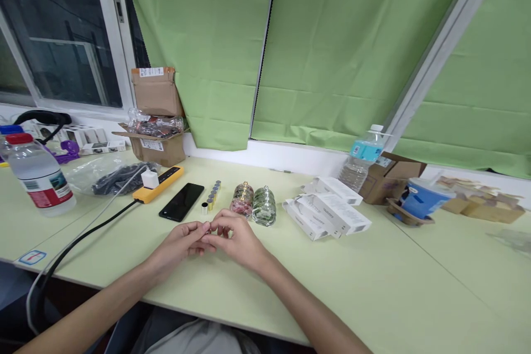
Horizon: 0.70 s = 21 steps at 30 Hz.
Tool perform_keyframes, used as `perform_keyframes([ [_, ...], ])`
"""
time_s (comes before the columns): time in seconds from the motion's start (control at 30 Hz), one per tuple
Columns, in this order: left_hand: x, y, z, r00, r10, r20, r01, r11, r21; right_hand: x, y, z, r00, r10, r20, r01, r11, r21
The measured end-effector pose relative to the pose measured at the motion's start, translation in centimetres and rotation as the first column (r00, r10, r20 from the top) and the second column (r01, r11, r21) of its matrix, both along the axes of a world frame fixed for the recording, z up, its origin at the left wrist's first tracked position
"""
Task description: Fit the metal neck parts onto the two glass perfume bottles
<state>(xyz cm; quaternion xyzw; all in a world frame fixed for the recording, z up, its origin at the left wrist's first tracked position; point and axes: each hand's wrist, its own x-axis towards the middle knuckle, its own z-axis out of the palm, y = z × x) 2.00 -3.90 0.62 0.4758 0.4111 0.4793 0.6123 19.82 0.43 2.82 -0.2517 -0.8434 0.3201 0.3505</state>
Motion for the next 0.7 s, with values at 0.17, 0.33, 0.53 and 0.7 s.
perform_keyframes([
  [0.17, -0.1, -0.1, 0.2, 1.000, -0.003, 0.001, 0.003, 0.999, -0.033, 0.3, 0.1, 0.6, 0.998, 0.057, 0.028, -0.057, 0.998, -0.005],
  [0.33, -0.1, -0.1, 0.1, 0.994, -0.022, 0.109, 0.029, 0.997, -0.066, 0.7, 0.8, 0.4, 0.998, 0.056, 0.007, -0.056, 0.998, -0.013],
  [0.53, -0.2, 0.0, -0.1, 0.981, -0.038, 0.188, 0.044, 0.999, -0.027, 1.1, 1.3, 0.3, 1.000, 0.019, 0.025, -0.020, 0.999, 0.038],
  [0.7, 0.0, 0.0, -0.2, 0.983, -0.019, 0.181, 0.021, 1.000, -0.011, 1.1, 0.8, 0.6, 0.998, -0.004, 0.057, -0.003, 0.994, 0.112],
])
